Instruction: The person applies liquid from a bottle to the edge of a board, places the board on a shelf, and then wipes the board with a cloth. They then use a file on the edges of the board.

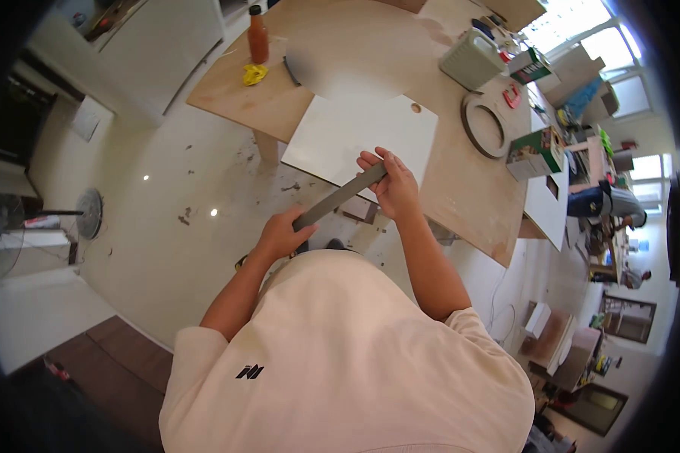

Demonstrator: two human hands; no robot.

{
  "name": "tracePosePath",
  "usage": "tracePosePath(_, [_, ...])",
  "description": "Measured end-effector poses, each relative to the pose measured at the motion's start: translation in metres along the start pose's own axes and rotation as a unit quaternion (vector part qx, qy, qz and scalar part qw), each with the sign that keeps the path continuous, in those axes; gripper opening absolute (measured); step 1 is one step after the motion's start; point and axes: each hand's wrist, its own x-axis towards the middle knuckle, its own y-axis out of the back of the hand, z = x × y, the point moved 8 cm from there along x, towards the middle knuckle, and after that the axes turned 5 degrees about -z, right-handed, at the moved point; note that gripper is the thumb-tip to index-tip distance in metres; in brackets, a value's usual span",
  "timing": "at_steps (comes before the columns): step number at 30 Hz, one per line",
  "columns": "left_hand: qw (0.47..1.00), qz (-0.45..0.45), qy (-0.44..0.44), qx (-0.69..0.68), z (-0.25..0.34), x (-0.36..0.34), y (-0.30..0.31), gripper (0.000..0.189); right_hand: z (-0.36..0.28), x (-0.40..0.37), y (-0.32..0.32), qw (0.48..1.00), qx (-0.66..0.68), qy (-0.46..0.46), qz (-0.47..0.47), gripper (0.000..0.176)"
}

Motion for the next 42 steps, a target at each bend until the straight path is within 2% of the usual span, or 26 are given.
tracePosePath(2, [0.997, 0.064, 0.043, 0.004, -0.021, -0.026, 0.007, 0.037, 0.009, 0.015, 0.001, 0.969, -0.24, 0.06, 0.001, 0.049])
tracePosePath(3, [0.993, 0.095, 0.072, 0.008, -0.031, -0.044, 0.01, 0.035, 0.005, 0.012, -0.006, 0.873, -0.485, 0.045, -0.024, 0.06])
tracePosePath(4, [0.987, 0.126, 0.099, 0.013, -0.041, -0.061, 0.015, 0.033, 0.021, 0.015, -0.012, 0.806, -0.584, 0.071, -0.073, 0.06])
tracePosePath(6, [0.97, 0.19, 0.149, -0.022, -0.064, -0.098, 0.02, 0.03, 0.067, 0.018, -0.017, 0.631, -0.748, 0.125, -0.162, 0.06])
tracePosePath(7, [0.959, 0.22, 0.172, -0.04, -0.07, -0.114, 0.023, 0.028, 0.078, 0.011, -0.026, 0.598, -0.763, 0.125, -0.21, 0.056])
tracePosePath(10, [0.935, 0.277, 0.213, -0.058, -0.077, -0.147, 0.031, 0.023, 0.098, 0.013, -0.049, 0.578, -0.744, 0.238, -0.235, 0.051])
tracePosePath(13, [0.92, 0.297, 0.238, -0.089, -0.076, -0.16, 0.031, 0.022, 0.106, 0.03, -0.069, 0.558, -0.747, 0.267, -0.245, 0.052])
tracePosePath(16, [0.923, 0.305, 0.208, -0.108, -0.073, -0.157, 0.03, 0.022, 0.111, 0.048, -0.088, 0.59, -0.715, 0.283, -0.245, 0.052])
tracePosePath(19, [0.93, 0.271, 0.199, -0.149, -0.056, -0.144, 0.037, 0.03, 0.11, 0.062, -0.099, 0.605, -0.712, 0.261, -0.241, 0.05])
tracePosePath(22, [0.935, 0.239, 0.15, -0.213, -0.041, -0.12, 0.048, 0.041, 0.108, 0.069, -0.11, 0.609, -0.731, 0.222, -0.213, 0.052])
tracePosePath(25, [0.934, 0.191, 0.136, -0.271, -0.064, -0.101, 0.052, 0.048, 0.112, 0.074, -0.122, 0.572, -0.777, 0.198, -0.171, 0.059])
tracePosePath(28, [0.931, 0.14, 0.088, -0.324, -0.073, -0.085, 0.07, 0.048, 0.114, 0.076, -0.133, 0.572, -0.784, 0.196, -0.137, 0.064])
tracePosePath(31, [0.925, 0.097, 0.06, -0.363, -0.102, -0.064, 0.083, 0.047, 0.112, 0.073, -0.148, 0.557, -0.801, 0.183, -0.117, 0.062])
tracePosePath(34, [0.931, 0.056, 0.085, -0.351, -0.135, -0.051, 0.089, 0.046, 0.11, 0.08, -0.161, 0.567, -0.785, 0.199, -0.151, 0.048])
tracePosePath(37, [0.924, 0.056, 0.112, -0.362, -0.172, -0.055, 0.086, 0.044, 0.112, 0.087, -0.18, 0.563, -0.758, 0.221, -0.246, 0.029])
tracePosePath(40, [0.926, 0.05, 0.112, -0.358, -0.2, -0.065, 0.083, 0.043, 0.111, 0.101, -0.19, 0.582, -0.752, 0.184, -0.248, 0.017])
tracePosePath(42, [0.916, 0.032, 0.15, -0.371, -0.213, -0.073, 0.082, 0.043, 0.11, 0.101, -0.196, 0.585, -0.748, 0.185, -0.253, 0.012])
